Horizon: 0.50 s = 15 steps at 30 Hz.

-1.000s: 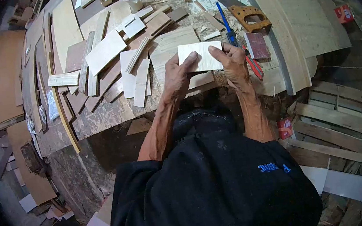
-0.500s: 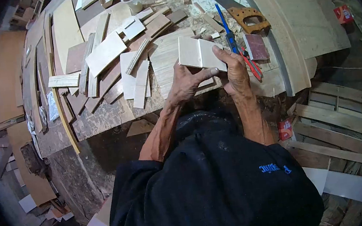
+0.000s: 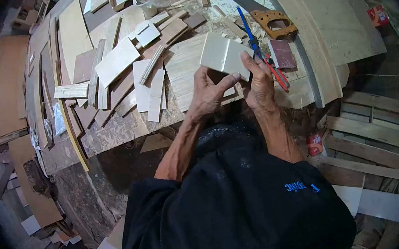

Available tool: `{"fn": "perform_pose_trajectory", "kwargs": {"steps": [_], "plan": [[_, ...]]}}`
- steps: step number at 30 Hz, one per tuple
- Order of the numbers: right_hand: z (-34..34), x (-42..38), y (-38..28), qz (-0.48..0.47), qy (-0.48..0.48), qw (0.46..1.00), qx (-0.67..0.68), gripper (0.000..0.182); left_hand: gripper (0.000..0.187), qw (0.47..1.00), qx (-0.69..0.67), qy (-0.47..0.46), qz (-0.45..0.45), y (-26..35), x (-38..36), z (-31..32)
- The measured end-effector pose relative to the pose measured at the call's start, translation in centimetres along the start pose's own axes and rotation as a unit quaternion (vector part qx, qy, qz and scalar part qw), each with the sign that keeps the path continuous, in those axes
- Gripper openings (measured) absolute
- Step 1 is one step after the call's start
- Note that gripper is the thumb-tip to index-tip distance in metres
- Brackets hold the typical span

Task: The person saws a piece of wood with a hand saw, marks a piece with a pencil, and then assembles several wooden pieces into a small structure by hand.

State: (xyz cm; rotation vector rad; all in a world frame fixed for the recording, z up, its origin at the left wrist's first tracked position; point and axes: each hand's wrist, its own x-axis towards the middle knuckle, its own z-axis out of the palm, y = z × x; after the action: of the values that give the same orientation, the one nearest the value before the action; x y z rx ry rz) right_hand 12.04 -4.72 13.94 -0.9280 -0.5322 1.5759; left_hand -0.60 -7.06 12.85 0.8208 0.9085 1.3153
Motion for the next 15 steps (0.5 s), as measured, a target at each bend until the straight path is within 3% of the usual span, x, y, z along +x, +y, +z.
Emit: {"fn": "perform_pose_trajectory", "kwargs": {"steps": [5,6,9,13,15], "plan": [[0.5,0.2,1.0,-0.156,0.034,0.983,-0.094,0.025,0.025,0.993,-0.071,0.097,-0.009,-2.9,0.0,1.3],[0.4,0.0,0.8,-0.196,0.031,0.961,-0.19,0.026,0.025,0.994,-0.07,0.088,-0.001,-2.7,0.0,1.2],[-0.3,-0.4,-1.0,-0.139,-0.001,0.921,-0.364,0.024,0.026,0.983,-0.172,0.061,-0.019,-1.6,0.0,0.9],[0.8,-1.0,-1.8,-0.218,-0.035,0.938,-0.268,0.028,0.029,0.979,-0.2,-0.001,-0.044,-1.5,0.1,-0.6],[-0.7,-0.5,-2.5,-0.214,-0.087,0.915,-0.33,0.033,0.03,0.978,-0.201,-0.023,-0.055,-1.7,0.3,-1.4]]}}
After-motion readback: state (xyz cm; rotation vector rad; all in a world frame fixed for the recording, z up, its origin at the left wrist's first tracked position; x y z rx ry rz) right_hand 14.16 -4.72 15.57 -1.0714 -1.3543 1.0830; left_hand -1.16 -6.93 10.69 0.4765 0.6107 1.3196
